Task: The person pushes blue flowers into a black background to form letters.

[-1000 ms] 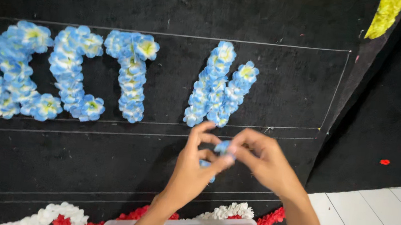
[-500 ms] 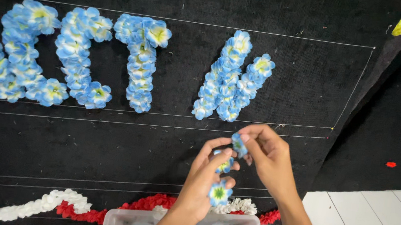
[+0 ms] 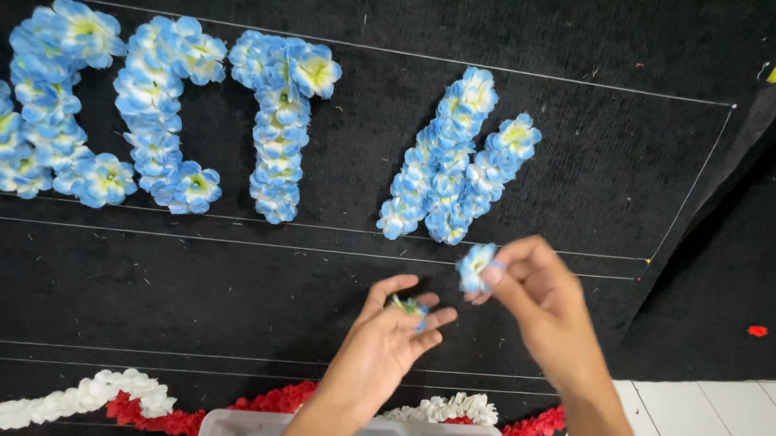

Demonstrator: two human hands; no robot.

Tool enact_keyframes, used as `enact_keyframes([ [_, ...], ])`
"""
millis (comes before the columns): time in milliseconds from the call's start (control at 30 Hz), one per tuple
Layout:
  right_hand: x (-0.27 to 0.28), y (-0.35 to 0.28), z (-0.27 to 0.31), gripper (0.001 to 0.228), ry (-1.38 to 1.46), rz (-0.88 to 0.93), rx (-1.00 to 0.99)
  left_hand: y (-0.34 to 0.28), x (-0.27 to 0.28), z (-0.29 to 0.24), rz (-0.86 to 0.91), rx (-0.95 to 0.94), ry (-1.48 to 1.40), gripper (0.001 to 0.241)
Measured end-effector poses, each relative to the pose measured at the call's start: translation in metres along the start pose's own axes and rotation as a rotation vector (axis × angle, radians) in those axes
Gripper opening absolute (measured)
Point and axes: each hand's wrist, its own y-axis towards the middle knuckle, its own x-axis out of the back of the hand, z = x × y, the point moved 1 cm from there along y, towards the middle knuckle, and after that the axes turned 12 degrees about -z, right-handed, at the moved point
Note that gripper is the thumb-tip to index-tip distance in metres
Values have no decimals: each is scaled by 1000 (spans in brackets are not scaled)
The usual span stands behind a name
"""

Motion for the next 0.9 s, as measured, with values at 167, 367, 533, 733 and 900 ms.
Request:
enact_keyframes([
  [167,-4,35,49,14,-125,-165,201,-11,0,-13,217,-196,226,34],
  [367,3,94,66,2,-468,-286,576,-21,-7,-20,257,-321,378,19],
  [533,9,130,69,6,-556,-233,504,-17,-1,-21,62,-388,517,16],
  [733,8,129,73,8,-312,-207,168,-17,-2,-25,45,-475,467,13],
  [900,-1,104,93,9,-476,-276,407,-25,-29,-43,-37,-570,589,42],
])
